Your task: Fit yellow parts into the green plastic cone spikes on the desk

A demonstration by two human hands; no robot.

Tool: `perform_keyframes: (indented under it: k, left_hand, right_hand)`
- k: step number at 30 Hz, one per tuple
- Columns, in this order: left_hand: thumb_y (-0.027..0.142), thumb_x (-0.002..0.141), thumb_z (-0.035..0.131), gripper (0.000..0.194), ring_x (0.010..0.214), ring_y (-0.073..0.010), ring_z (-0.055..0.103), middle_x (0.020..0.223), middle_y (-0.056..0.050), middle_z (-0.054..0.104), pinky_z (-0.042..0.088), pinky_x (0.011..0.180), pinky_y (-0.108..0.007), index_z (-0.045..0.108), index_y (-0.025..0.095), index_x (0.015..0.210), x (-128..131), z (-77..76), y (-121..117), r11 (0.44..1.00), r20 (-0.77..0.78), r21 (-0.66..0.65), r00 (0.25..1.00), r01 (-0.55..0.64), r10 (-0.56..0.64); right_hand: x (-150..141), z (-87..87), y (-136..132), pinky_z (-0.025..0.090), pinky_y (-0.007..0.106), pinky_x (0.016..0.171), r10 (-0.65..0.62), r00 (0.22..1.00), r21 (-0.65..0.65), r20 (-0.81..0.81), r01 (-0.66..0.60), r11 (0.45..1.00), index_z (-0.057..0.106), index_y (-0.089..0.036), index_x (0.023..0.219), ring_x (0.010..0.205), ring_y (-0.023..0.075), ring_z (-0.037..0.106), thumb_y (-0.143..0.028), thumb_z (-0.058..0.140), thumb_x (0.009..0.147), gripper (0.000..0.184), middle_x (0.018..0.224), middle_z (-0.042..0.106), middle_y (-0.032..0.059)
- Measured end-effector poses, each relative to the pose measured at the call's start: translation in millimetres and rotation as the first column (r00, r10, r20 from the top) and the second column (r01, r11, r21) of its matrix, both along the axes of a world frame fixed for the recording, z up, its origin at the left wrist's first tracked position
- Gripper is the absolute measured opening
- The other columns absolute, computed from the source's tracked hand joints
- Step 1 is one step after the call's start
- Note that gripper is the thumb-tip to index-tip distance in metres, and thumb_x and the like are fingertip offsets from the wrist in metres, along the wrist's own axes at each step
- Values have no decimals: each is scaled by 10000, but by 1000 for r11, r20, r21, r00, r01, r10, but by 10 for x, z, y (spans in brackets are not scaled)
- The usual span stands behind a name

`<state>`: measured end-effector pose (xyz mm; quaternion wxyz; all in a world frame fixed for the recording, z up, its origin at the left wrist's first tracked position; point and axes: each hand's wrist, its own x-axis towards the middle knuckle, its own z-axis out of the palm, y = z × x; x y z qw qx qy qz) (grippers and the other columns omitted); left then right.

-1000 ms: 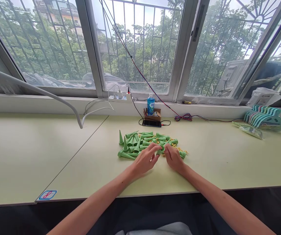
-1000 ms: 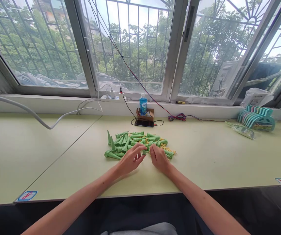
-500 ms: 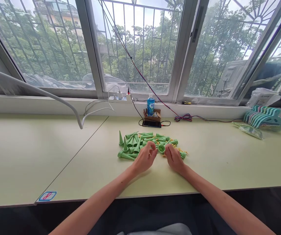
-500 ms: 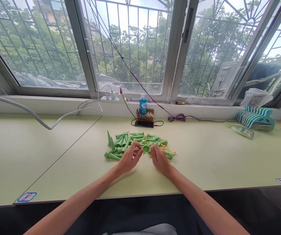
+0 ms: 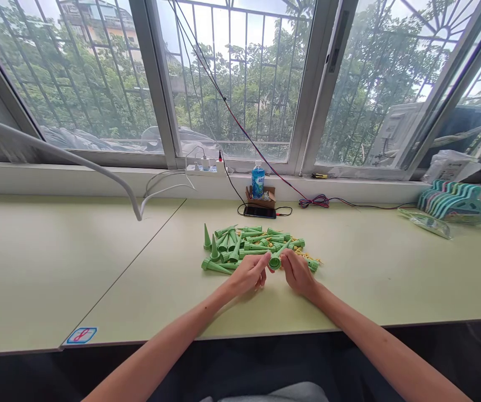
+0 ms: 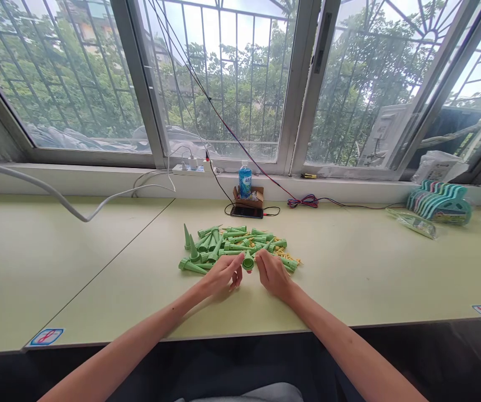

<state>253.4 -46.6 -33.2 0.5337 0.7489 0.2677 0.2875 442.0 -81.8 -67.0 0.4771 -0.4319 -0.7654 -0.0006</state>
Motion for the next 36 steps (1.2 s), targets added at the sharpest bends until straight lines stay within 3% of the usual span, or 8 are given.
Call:
perform_keyframes:
  k: [6,15,23,31,36]
  left_hand:
    - [593,912,441,458,417,-91,495,536,50,465,381,391,-193,426,188,698,-4,47,-24,991,2,132,1000,-3,3]
    - [438,873,573,265,584,-78,537,892,-18,516,478,473,-198,568,173,869,-5,85,-34,928,18,367,998,-63,60]
    - [302,894,557,207,610,-71,564,1100,-66,536,509,532,-223,598,218,1079,-10,-46,17,873,12,480,996,-86,91]
    - [312,889,574,299,621,-81,560,1137,-66,538,509,560,-242,548,234,1176,8,-44,24,857,30,487,984,-167,174]
    - [417,920,520,315,507,-54,498,981,-33,570,452,480,-214,507,205,1153,27,-8,18,906,69,347,970,-241,231]
  right_hand:
    - [-9,-4,7,336,290,536,-42,999,0,-5,42,999,419,-221,826,529,148,397,-259,297,1027,238,626,442,-13]
    - [9,-40,45,348,285,553,-30,1000,-40,3,30,999,433,-221,839,556,154,452,-294,297,1034,248,653,489,-3]
    - [-23,14,28,342,267,557,-19,1000,-57,25,21,998,414,-221,790,540,138,439,-268,304,1030,267,640,481,-15]
    - [-9,-9,36,349,261,558,-84,996,-30,3,84,996,435,-221,808,545,140,454,-264,320,1024,248,641,496,-16]
    - [-12,8,51,344,255,545,-169,983,45,-74,172,984,426,-222,826,518,134,434,-267,311,1029,237,621,486,-25]
